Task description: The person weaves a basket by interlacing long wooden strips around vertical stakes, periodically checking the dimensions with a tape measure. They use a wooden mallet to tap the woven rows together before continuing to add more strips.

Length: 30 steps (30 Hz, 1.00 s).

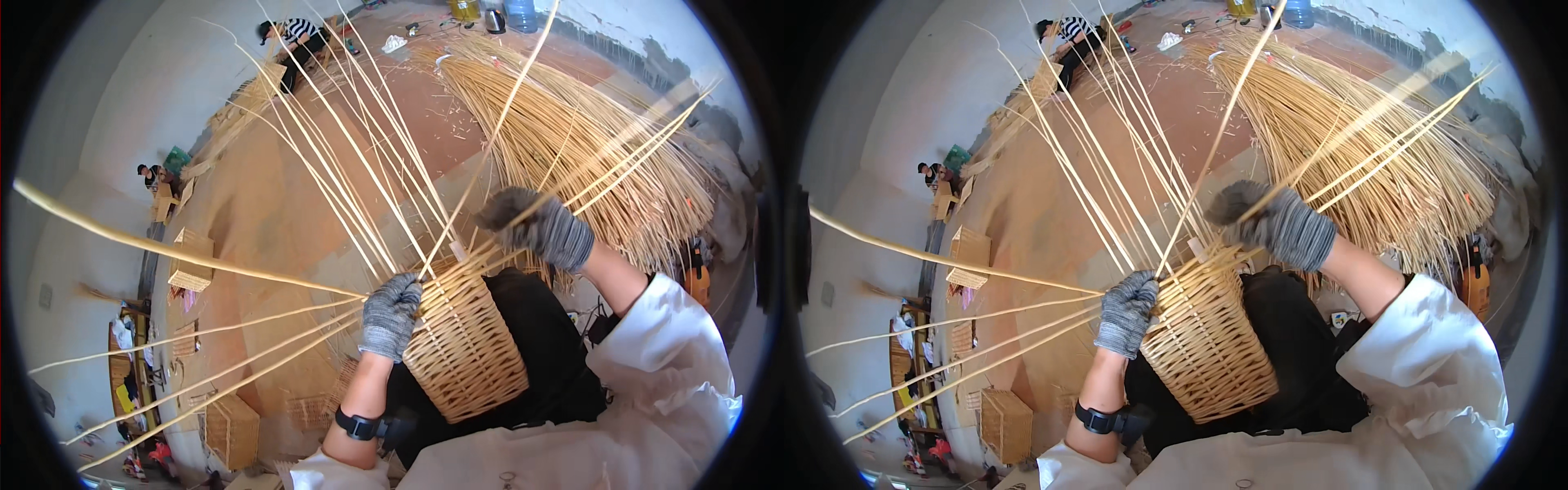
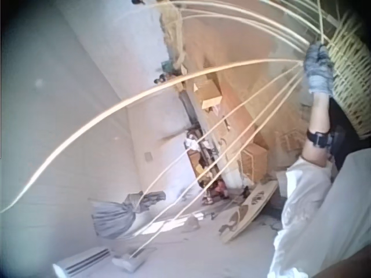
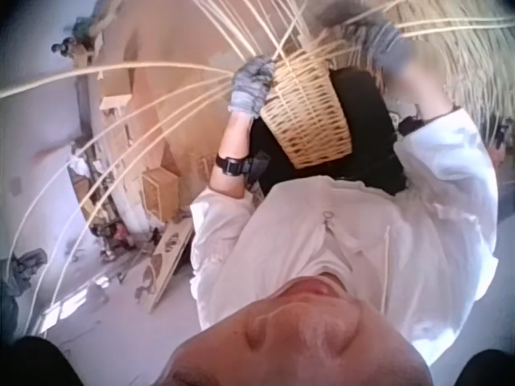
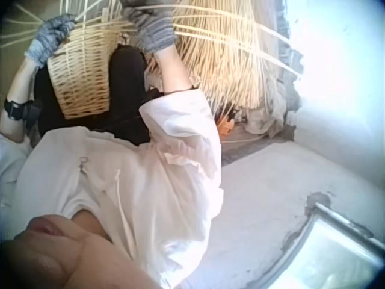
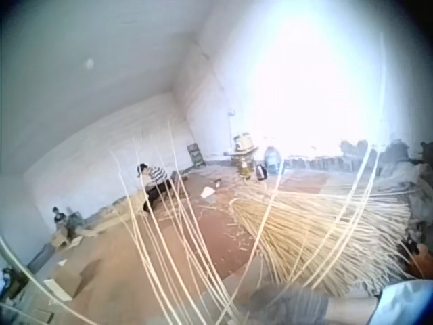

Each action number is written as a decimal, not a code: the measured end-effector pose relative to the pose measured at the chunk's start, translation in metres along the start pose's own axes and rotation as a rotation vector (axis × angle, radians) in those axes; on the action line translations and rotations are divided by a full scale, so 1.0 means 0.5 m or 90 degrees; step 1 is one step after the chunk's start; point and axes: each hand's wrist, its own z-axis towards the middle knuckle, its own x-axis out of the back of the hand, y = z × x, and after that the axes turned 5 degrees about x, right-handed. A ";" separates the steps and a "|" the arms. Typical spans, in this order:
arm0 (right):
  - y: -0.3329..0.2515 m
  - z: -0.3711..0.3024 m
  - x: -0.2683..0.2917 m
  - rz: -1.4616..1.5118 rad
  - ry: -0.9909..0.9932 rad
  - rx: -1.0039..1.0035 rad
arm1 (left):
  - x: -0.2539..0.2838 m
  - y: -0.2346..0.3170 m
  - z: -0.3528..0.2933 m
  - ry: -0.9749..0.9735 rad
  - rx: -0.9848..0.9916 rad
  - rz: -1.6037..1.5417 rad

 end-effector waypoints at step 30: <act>0.412 -0.863 0.043 -0.328 -0.590 -0.669 | -0.057 0.035 -0.007 0.132 0.130 0.025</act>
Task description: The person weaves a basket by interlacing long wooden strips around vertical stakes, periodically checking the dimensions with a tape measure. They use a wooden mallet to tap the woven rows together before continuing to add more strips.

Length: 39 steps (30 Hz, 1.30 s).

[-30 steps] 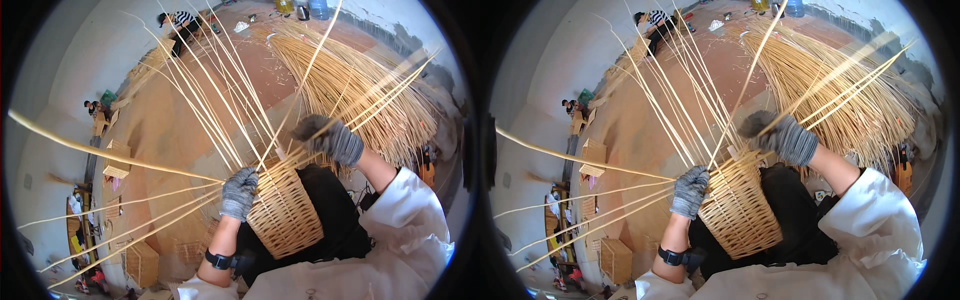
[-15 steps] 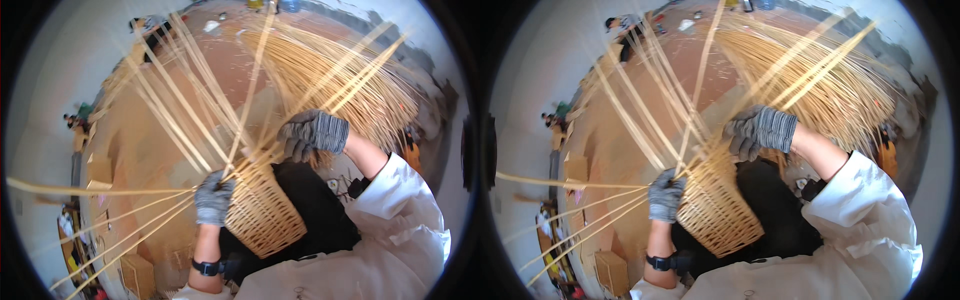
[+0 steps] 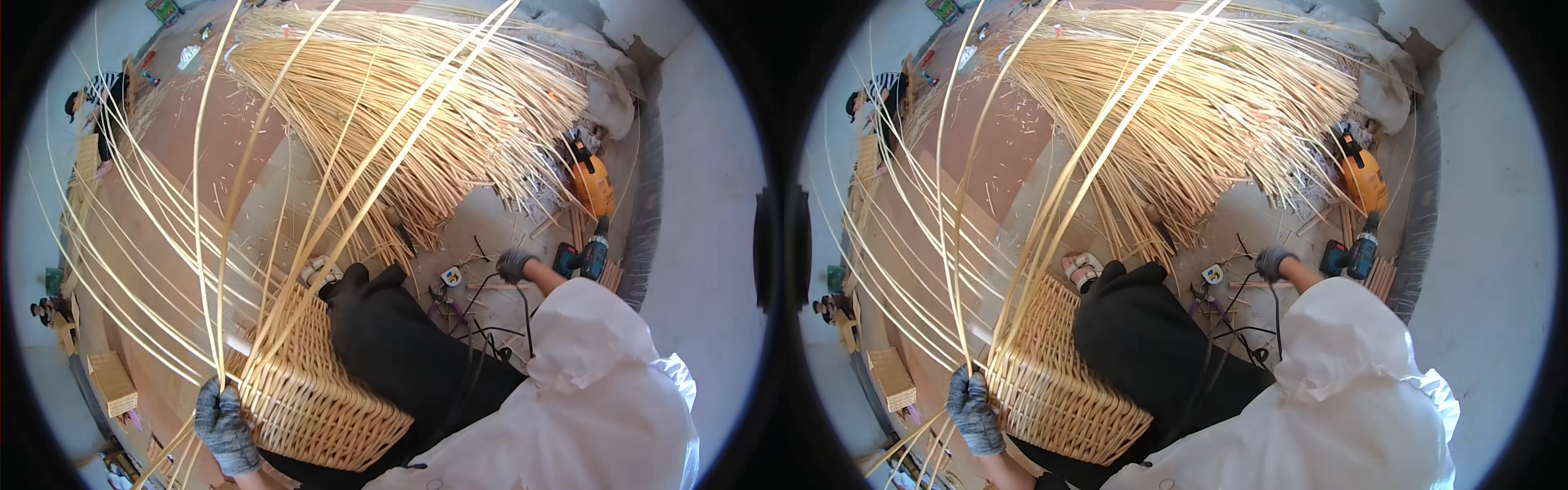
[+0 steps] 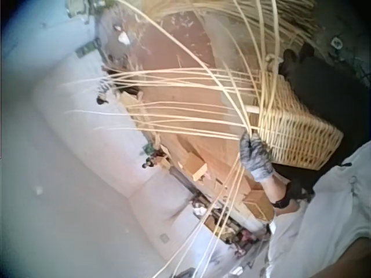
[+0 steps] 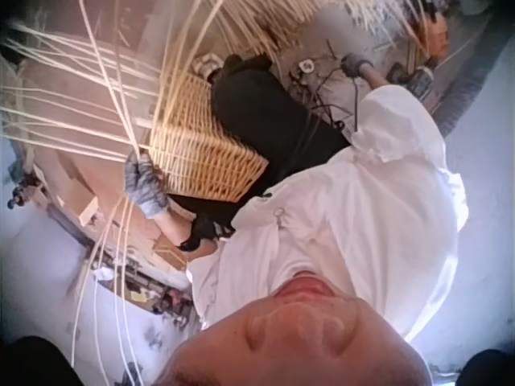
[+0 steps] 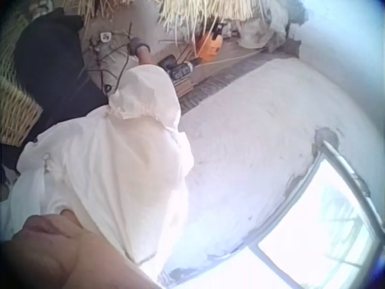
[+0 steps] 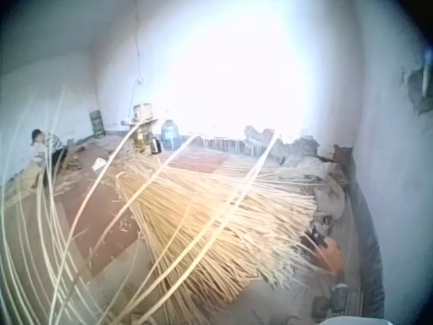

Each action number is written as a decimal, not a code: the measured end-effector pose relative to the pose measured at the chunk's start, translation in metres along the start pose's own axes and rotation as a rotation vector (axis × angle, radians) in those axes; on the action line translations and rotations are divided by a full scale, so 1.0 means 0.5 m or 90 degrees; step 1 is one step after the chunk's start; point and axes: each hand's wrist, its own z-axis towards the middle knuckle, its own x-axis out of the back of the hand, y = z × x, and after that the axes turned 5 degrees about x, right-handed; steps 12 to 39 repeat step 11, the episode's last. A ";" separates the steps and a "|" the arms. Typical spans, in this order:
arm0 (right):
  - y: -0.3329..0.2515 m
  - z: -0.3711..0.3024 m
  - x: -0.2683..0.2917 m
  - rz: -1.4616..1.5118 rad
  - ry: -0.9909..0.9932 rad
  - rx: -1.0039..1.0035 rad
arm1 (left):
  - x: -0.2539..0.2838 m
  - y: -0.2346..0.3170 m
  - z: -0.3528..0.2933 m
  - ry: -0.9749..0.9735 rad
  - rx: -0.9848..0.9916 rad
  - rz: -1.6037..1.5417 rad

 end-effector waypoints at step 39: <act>-0.248 0.252 -0.143 0.425 -0.009 -0.178 | -0.013 0.012 -0.005 0.027 -0.089 0.104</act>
